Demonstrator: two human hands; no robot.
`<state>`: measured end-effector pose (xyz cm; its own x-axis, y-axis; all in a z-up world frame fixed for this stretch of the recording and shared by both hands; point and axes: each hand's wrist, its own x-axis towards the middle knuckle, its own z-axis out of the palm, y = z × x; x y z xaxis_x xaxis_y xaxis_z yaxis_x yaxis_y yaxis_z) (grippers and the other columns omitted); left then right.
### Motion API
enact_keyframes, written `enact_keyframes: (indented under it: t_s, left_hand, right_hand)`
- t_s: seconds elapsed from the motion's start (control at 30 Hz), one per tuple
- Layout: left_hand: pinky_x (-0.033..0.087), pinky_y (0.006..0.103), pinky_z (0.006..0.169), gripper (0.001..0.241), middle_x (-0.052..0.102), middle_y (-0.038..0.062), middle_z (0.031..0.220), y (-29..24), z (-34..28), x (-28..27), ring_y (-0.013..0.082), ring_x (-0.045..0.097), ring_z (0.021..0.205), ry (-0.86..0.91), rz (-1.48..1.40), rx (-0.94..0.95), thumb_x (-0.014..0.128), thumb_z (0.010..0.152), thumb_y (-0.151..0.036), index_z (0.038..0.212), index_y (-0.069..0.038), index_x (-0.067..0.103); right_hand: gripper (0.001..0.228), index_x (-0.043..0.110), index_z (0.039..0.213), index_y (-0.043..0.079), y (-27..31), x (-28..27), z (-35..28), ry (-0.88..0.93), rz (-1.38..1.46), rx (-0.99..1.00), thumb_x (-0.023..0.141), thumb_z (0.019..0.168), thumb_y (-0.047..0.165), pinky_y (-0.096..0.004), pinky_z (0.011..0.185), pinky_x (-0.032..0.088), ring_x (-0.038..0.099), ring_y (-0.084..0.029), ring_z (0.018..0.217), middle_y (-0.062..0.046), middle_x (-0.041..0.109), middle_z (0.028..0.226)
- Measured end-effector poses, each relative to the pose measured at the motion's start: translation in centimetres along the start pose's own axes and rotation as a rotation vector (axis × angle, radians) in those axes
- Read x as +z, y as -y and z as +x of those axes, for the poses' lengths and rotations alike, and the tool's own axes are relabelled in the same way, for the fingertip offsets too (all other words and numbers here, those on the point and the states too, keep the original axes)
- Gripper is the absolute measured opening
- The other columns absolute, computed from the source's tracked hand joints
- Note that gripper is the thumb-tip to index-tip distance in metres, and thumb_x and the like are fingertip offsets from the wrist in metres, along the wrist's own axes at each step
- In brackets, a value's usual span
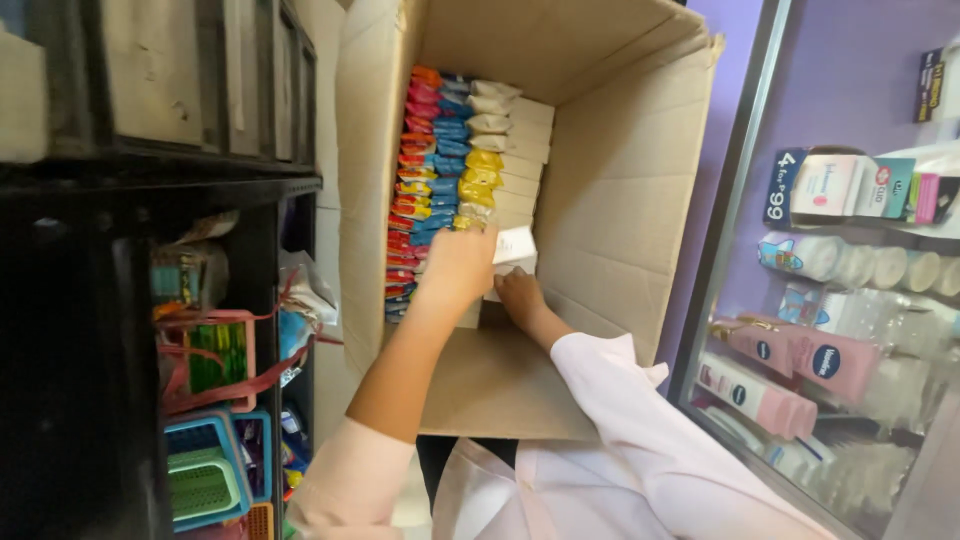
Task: Organizing soap boxes and other retail products from a shipping box onto store shelves.
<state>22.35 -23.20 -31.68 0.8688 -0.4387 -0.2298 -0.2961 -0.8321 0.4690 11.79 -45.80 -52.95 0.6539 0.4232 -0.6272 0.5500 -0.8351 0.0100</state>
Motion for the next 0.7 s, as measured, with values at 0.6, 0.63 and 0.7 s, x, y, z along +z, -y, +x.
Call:
enact_keyframes:
  t_s: [0.6,0.63,0.7]
  left_hand:
    - [0.054,0.0464,0.089,0.034,0.069,0.015,0.094,-1.3,-0.3,-5.6,0.0323,0.073,0.082,0.01,-0.078,-0.101,0.073,0.08,-0.017,0.107,-0.006,0.058]
    - [0.054,0.0464,0.089,0.034,0.069,0.015,0.094,-1.4,-0.5,-5.4,0.0323,0.073,0.082,0.015,-0.076,-0.098,0.073,0.08,-0.017,0.107,-0.006,0.058]
    - [0.054,0.0454,0.08,0.046,0.069,0.015,0.096,-1.6,-0.9,-5.1,0.0315,0.073,0.079,-0.007,-0.065,-0.108,0.073,0.077,-0.015,0.119,-0.004,0.057]
  right_hand:
    - [0.047,0.056,0.137,0.001,0.8,4.1,1.0,-0.346,0.078,-0.072,0.057,0.094,0.02,-0.049,0.12,0.034,0.05,-0.034,0.136,-0.018,0.058,0.14]
    - [0.047,0.056,0.137,0.001,0.7,2.7,1.4,-0.346,0.083,-0.068,0.057,0.094,0.02,-0.049,0.12,0.034,0.05,-0.034,0.136,-0.018,0.058,0.14]
    - [0.049,0.053,0.144,0.004,0.9,-0.1,2.0,-0.305,0.895,0.016,0.052,0.098,0.019,-0.046,0.117,0.035,0.047,-0.036,0.14,-0.018,0.054,0.148]
